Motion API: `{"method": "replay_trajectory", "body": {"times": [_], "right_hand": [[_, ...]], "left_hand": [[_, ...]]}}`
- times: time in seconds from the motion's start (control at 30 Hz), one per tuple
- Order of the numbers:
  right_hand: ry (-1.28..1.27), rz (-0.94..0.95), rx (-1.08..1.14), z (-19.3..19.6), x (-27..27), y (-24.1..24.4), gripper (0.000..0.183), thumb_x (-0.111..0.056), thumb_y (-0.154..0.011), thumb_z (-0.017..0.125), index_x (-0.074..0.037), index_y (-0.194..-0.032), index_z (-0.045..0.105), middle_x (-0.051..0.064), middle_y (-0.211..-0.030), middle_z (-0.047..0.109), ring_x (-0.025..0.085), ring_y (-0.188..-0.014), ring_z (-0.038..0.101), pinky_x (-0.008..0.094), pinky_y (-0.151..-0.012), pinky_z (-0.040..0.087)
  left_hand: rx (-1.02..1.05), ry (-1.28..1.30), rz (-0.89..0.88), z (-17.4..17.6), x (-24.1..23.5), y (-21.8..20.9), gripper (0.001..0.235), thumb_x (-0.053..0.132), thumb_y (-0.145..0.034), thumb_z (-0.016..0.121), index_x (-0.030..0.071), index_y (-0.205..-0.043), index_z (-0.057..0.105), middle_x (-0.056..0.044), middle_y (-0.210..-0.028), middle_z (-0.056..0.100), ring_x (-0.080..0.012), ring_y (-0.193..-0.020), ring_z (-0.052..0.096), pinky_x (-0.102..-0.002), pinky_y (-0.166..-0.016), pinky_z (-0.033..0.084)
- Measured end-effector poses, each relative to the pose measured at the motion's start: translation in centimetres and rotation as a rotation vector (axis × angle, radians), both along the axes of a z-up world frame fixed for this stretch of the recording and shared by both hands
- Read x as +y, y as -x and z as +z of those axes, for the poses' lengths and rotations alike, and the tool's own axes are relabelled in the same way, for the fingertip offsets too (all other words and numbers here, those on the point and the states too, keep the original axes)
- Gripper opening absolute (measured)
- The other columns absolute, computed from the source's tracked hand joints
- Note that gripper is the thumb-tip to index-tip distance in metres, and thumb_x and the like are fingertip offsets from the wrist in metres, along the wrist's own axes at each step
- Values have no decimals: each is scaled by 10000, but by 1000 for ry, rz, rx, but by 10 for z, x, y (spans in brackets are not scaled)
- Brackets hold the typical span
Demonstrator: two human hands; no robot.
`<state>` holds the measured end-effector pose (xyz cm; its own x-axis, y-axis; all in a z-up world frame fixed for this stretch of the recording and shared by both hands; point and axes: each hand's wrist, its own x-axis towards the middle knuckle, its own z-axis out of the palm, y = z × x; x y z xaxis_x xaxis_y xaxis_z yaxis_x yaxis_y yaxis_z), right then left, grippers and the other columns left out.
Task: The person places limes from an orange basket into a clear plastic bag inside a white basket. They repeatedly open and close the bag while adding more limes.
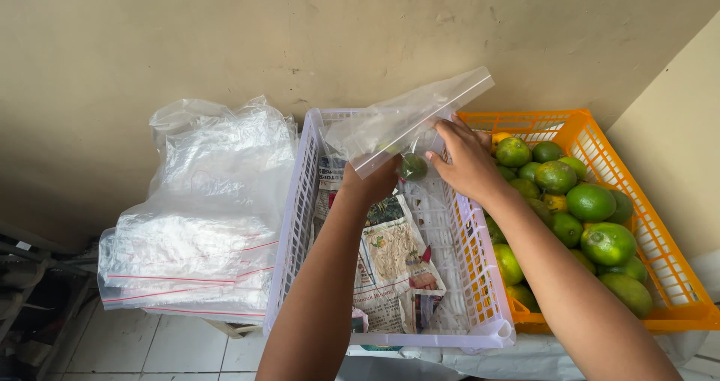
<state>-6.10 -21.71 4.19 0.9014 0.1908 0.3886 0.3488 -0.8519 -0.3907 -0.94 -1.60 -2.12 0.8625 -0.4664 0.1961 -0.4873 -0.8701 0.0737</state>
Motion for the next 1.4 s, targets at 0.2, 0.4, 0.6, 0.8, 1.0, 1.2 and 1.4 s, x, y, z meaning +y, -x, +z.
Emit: {"method": "replay_trajectory", "body": {"times": [0.2, 0.4, 0.6, 0.8, 1.0, 1.2, 1.4], "right_hand": [[-164, 80, -101, 13, 4, 7, 773, -90, -949, 619, -132, -1631, 259, 163, -1472, 560, 418, -1401, 458, 579, -1028, 283], [-153, 121, -131, 17, 8, 12, 827, -102, -942, 635, -215, -1657, 234, 131, -1456, 579, 379, -1377, 496, 534, -1019, 314], [-37, 105, -45, 7, 5, 5, 619, -220, -984, 620, -228, -1572, 423, 50, -1453, 575, 301, -1413, 472, 515, -1075, 261], [69, 135, 163, 18, 8, 11, 377, -258, -1025, 560, -197, -1392, 618, 38, -1235, 721, 237, -1263, 621, 527, -1114, 244], [590, 168, 347, 9, 20, 14, 370, -323, -948, 613, -237, -1301, 683, 55, -1127, 774, 301, -1286, 606, 658, -1200, 34], [848, 114, 417, 16, 28, 17, 480, -374, -957, 599, -391, -1435, 565, 53, -1258, 726, 334, -1380, 509, 623, -1219, 0], [973, 29, 342, -26, 23, -7, 506, -469, -926, 630, -349, -1417, 596, 81, -1321, 686, 343, -1337, 495, 629, -1213, 27]], "left_hand": [[-285, 557, -11, 47, 0, 6, 253, 163, -966, 594, 211, -1199, 681, -54, -1127, 737, -233, -1019, 716, -451, -914, 558], [-314, 118, 215, 101, 8, 39, 983, 148, -960, 712, 258, -1704, 80, -107, -1760, 78, -415, -1597, 143, -640, -1241, 183], [-396, 143, 280, 75, 8, 15, 629, 205, -903, 733, 197, -1489, 504, -109, -1490, 480, -382, -1409, 433, -629, -1138, 324], [-313, 75, 292, 25, 12, -32, 275, 412, -865, 696, 177, -1005, 726, -46, -894, 659, -298, -900, 671, -484, -739, 523], [364, -84, 294, 15, 12, -13, 306, 396, -957, 641, 128, -1023, 775, -202, -1461, 527, -451, -1375, 489, -635, -934, 561], [501, -170, 451, 24, 24, -10, 360, 308, -997, 568, 113, -1276, 686, -237, -1504, 402, -422, -1354, 486, -552, -892, 578], [562, -5, 296, -5, 38, -30, 469, 331, -956, 558, 28, -1286, 696, -249, -1283, 668, -423, -1142, 682, -578, -863, 595]]}}
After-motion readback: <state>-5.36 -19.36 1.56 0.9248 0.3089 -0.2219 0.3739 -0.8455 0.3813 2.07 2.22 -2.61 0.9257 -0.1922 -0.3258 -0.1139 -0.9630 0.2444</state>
